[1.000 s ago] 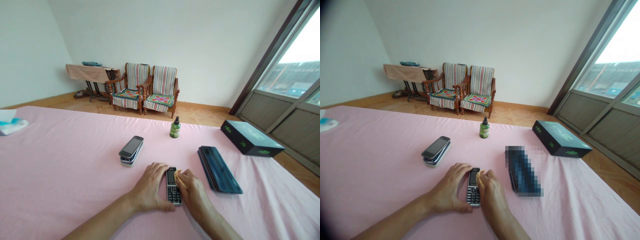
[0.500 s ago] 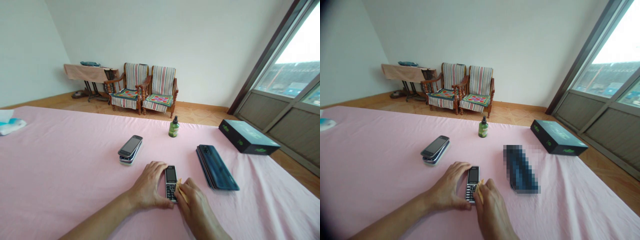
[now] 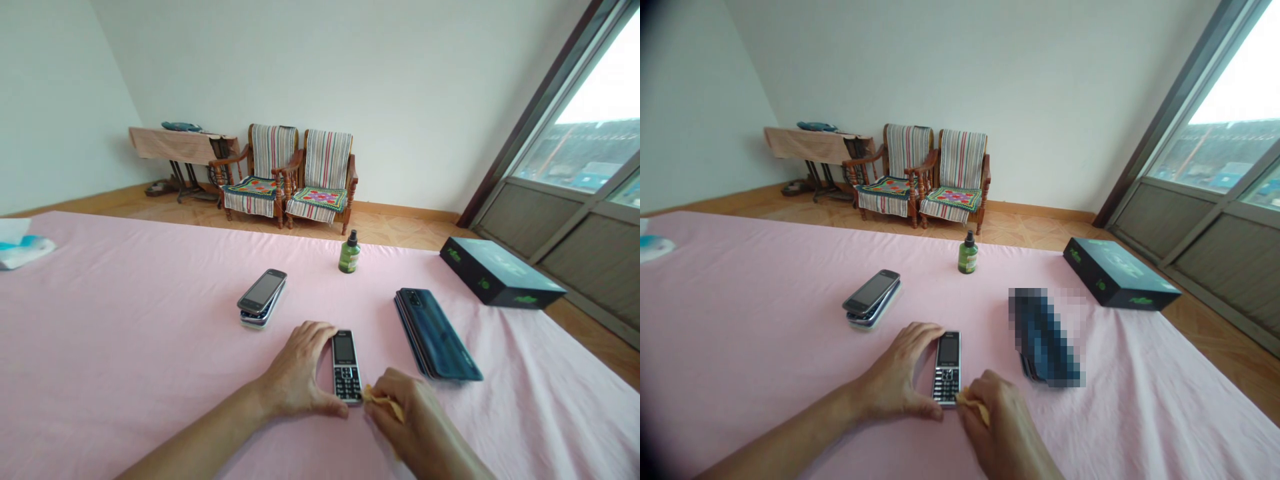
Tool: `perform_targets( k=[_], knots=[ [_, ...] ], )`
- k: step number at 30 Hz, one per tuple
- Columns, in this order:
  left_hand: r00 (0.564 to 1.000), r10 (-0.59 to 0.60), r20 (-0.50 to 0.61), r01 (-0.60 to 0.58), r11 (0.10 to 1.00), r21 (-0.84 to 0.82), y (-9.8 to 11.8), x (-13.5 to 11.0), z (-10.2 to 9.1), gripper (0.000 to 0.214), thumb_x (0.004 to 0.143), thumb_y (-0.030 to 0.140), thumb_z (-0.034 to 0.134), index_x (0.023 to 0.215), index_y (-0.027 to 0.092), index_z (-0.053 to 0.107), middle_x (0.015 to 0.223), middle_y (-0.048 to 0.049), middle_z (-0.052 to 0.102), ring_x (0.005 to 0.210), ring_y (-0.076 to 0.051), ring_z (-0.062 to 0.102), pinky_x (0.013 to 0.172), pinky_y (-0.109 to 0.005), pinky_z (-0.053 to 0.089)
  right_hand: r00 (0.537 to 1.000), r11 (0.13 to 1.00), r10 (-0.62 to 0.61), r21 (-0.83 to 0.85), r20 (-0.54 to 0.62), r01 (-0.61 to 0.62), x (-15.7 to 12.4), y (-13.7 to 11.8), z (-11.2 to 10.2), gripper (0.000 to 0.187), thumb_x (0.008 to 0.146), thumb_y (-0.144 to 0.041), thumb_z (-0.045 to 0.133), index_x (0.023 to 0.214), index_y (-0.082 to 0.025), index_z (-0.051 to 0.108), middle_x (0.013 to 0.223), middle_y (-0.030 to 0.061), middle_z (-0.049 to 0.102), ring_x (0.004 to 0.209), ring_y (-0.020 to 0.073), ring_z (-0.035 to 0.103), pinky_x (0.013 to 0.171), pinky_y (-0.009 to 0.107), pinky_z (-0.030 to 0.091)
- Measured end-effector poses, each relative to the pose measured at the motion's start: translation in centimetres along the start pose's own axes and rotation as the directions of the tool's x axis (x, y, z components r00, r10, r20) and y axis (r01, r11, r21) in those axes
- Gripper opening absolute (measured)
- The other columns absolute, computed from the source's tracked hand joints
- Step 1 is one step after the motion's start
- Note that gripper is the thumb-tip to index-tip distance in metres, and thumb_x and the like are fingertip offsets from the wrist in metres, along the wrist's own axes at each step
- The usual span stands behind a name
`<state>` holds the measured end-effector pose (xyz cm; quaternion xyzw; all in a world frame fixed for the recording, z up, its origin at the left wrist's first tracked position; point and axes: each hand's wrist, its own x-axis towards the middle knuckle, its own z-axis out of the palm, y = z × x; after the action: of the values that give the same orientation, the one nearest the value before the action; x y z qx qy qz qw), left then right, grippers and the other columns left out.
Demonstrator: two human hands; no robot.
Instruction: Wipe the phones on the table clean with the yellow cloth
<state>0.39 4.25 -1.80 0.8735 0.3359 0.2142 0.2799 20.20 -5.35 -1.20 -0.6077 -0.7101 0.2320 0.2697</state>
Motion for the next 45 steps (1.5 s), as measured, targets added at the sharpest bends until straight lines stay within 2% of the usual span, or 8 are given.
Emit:
perform_targets(
  k=[4, 8, 17, 23, 25, 28, 34, 45],
  knots=[
    [1.0, 0.011, 0.022, -0.011, 1.0, 0.004, 0.0, -0.1, -0.2, 0.105, 0.049, 0.061, 0.084, 0.136, 0.019, 0.042, 0.137, -0.0157, 0.046, 0.124, -0.038, 0.042, 0.107, -0.052, 0.032, 0.995, 0.996, -0.041, 0.079, -0.088, 0.048, 2.4, -0.6, -1.1, 0.02, 0.09, -0.02, 0.051, 0.075, -0.02, 0.064, 0.073, 0.0018, 0.059, 0.067, 0.0153, 0.06, 0.06, 0.025, 0.04],
    [0.999, 0.004, 0.041, -0.004, 1.0, 0.004, 0.1, -0.1, -0.3, 0.1, 0.052, 0.055, 0.084, 0.135, 0.02, 0.042, 0.134, -0.0145, 0.047, 0.121, -0.037, 0.043, 0.105, -0.051, 0.034, 0.985, 0.993, -0.114, -0.027, -0.127, 0.112, 4.0, -0.3, -0.1, 0.019, 0.09, -0.011, 0.046, 0.084, -0.018, 0.063, 0.08, 0.004, 0.058, 0.071, 0.0165, 0.058, 0.065, 0.027, 0.043],
    [1.0, 0.02, 0.013, -0.02, 1.0, -0.017, 0.1, 0.0, -0.1, 0.094, 0.052, 0.049, 0.086, 0.131, 0.022, 0.043, 0.129, -0.0121, 0.05, 0.117, -0.035, 0.046, 0.102, -0.048, 0.036, 0.965, 0.941, -0.249, -0.253, -0.076, 0.223, 2.9, -1.6, 2.4, 0.022, 0.084, -0.002, 0.055, 0.09, -0.021, 0.065, 0.085, 0.0051, 0.062, 0.077, 0.02, 0.054, 0.063, 0.029, 0.039],
    [0.999, 0.047, 0.005, -0.047, 0.999, -0.006, -0.2, -0.1, 0.1, 0.099, 0.05, 0.049, 0.087, 0.134, 0.022, 0.042, 0.131, -0.0131, 0.05, 0.118, -0.036, 0.046, 0.103, -0.049, 0.036, 0.958, 0.953, -0.288, 0.092, -0.003, 0.287, 3.0, -2.6, 2.0, 0.024, 0.09, -0.009, 0.051, 0.078, -0.021, 0.068, 0.082, 0.0032, 0.058, 0.075, 0.0153, 0.056, 0.064, 0.024, 0.043],
    [1.0, 0.018, 0.009, -0.018, 1.0, -0.002, -0.2, -0.2, 0.2, 0.108, 0.05, 0.05, 0.087, 0.14, 0.022, 0.035, 0.135, -0.0145, 0.047, 0.121, -0.037, 0.043, 0.104, -0.052, 0.034, 0.97, 0.955, -0.228, 0.175, -0.083, 0.239, 3.6, -2.0, 1.6, 0.023, 0.092, -0.011, 0.049, 0.084, -0.021, 0.069, 0.084, 0.0032, 0.058, 0.075, 0.0142, 0.057, 0.065, 0.023, 0.045],
    [1.0, -0.018, -0.004, 0.017, 1.0, -0.019, -0.2, -0.4, 0.3, 0.129, 0.05, 0.049, 0.088, 0.15, 0.023, 0.011, 0.138, -0.0159, 0.044, 0.123, -0.039, 0.042, 0.105, -0.056, 0.031, 0.971, 0.974, -0.163, 0.13, -0.178, 0.187, 5.1, -0.7, 1.0, 0.021, 0.09, -0.01, 0.05, 0.093, -0.019, 0.069, 0.082, 0.0032, 0.057, 0.075, 0.0151, 0.057, 0.067, 0.024, 0.045],
    [0.999, -0.031, -0.022, 0.03, 0.999, -0.028, -0.1, -0.4, 0.5, 0.148, 0.047, 0.048, 0.09, 0.15, 0.024, -0.013, 0.137, -0.0177, 0.044, 0.123, -0.04, 0.043, 0.104, -0.057, 0.029, 0.957, 0.969, -0.248, -0.037, -0.148, 0.245, 7.8, 0.4, 1.6, 0.022, 0.09, -0.009, 0.049, 0.085, -0.016, 0.069, 0.079, 0.0035, 0.054, 0.075, 0.0161, 0.054, 0.069, 0.026, 0.043],
    [1.0, 0.019, -0.014, -0.019, 0.999, -0.043, -0.4, -0.3, 0.4, 0.144, 0.048, 0.049, 0.09, 0.151, 0.025, -0.007, 0.129, -0.0134, 0.049, 0.114, -0.035, 0.047, 0.099, -0.051, 0.036, 0.945, 0.94, -0.327, -0.103, 0.009, 0.326, 4.2, -1.5, 1.4, 0.024, 0.093, -0.01, 0.045, 0.097, -0.018, 0.068, 0.085, 0.0065, 0.056, 0.08, 0.0188, 0.05, 0.068, 0.028, 0.042]
  ],
)
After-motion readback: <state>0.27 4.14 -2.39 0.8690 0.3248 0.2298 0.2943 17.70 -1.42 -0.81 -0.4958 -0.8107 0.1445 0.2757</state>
